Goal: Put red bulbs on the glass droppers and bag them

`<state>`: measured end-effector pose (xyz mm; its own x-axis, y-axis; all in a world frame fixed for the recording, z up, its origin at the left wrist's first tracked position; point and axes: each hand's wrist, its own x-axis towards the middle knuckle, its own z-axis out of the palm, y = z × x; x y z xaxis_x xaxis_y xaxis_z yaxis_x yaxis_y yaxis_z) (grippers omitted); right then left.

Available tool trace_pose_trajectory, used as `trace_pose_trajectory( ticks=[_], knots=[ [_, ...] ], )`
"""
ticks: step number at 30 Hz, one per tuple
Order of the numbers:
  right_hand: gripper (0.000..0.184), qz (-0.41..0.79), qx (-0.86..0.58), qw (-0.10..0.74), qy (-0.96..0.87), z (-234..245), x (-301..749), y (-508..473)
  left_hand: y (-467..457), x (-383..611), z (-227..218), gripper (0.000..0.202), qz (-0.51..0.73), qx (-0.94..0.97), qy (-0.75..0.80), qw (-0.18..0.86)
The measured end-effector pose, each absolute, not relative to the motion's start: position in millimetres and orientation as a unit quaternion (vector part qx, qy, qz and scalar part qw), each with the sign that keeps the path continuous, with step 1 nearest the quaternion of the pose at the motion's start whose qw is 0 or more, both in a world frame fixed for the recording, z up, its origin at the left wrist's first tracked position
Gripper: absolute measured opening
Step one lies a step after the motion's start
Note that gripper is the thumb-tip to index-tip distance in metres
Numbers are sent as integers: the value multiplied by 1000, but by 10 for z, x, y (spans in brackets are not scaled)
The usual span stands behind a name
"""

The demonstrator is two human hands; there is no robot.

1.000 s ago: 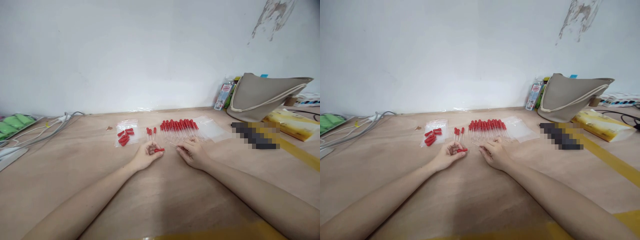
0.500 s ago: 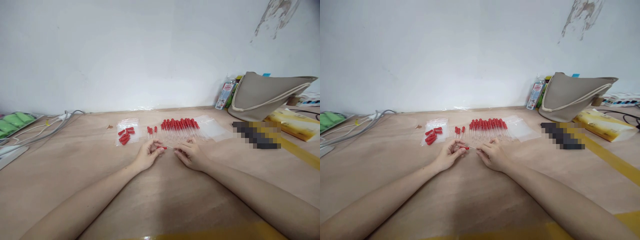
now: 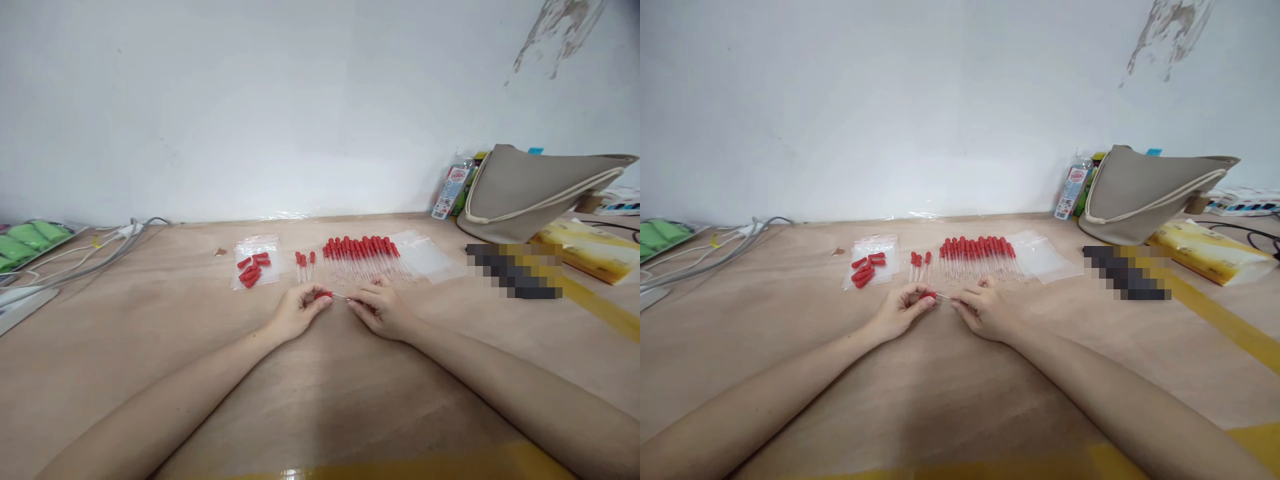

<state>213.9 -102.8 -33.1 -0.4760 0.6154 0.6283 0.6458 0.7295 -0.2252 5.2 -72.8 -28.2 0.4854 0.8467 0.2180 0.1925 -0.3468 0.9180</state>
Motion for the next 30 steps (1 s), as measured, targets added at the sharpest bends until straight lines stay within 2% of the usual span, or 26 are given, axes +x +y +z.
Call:
trace_pose_trajectory(
  ticks=[5,9,16,19,30],
  knots=[
    [21,13,-368,315,-875,-301,2184,-999,-756,38,-288,21,357,734,362,450],
    [22,26,-368,274,-888,-255,2231,-966,-794,23,-272,18,324,780,345,409],
    [24,-72,-381,265,-883,-203,2171,-1015,-813,3,-266,21,306,830,371,282],
    [26,-79,-385,246,-886,-180,2123,-1058,-841,1,-247,19,310,849,350,245],
    [32,110,-420,197,-879,-124,1987,-1078,-873,-17,-255,17,322,871,309,204]
  ],
)
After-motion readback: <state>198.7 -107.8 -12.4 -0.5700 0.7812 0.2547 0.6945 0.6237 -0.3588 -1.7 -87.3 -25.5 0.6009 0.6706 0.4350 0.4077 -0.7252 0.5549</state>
